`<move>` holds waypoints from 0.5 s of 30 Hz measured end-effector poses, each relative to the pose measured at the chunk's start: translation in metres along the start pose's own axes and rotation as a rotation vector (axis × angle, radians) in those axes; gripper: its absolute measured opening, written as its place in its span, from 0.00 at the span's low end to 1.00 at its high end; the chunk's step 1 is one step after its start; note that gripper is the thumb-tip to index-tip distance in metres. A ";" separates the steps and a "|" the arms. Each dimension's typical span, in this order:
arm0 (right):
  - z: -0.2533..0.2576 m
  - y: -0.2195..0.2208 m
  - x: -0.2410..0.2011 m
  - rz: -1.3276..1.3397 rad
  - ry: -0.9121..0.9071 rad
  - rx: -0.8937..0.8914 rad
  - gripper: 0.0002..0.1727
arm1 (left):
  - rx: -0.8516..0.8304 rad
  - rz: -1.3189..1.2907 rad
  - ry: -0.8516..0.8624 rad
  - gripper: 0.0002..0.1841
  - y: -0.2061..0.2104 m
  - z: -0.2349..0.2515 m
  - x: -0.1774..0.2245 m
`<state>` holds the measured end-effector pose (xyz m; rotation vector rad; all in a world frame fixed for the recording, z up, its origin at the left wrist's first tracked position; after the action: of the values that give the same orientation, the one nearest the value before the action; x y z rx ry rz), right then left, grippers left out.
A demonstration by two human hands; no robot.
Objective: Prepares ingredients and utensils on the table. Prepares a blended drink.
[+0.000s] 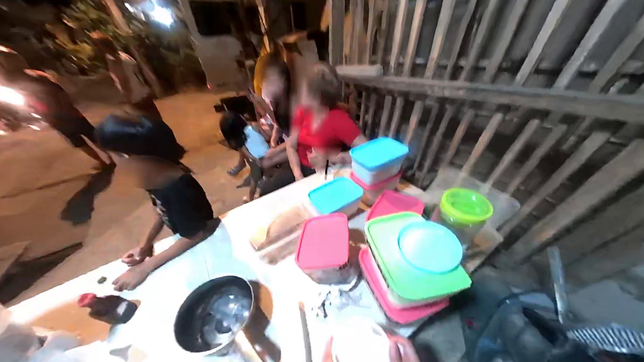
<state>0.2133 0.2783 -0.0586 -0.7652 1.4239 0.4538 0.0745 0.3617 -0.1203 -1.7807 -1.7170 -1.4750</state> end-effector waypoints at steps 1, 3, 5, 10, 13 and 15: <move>0.008 0.005 0.000 -0.032 0.022 0.020 0.15 | 0.009 -0.036 -0.006 0.28 0.001 0.008 0.003; 0.027 0.011 0.002 -0.049 0.034 0.040 0.15 | -0.004 -0.121 -0.006 0.28 0.002 0.025 0.009; 0.035 0.012 -0.006 -0.085 0.023 -0.005 0.15 | -0.041 -0.149 -0.025 0.29 0.001 0.019 0.029; 0.020 0.023 -0.054 -0.611 -0.346 -0.130 0.09 | -0.016 -0.306 -0.258 0.26 -0.013 -0.031 0.035; 0.022 0.047 -0.049 -0.846 -0.312 -0.270 0.07 | 0.046 -0.387 -0.387 0.21 -0.016 -0.042 0.021; 0.033 0.059 -0.040 -0.936 -0.034 -0.448 0.11 | 0.065 -0.401 -0.414 0.20 -0.017 -0.038 0.020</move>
<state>0.1901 0.3490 -0.0320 -1.6561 0.7913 0.0378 0.0381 0.3491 -0.0946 -1.8839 -2.4141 -1.2171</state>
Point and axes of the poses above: each hand's wrist, its own z-axis towards the middle knuckle, its own y-axis out of the palm, x = y × z, the point moved 9 cm from there along z, towards the middle knuckle, and after that the axes turned 12 degrees about -x, right-handed, at the moved point
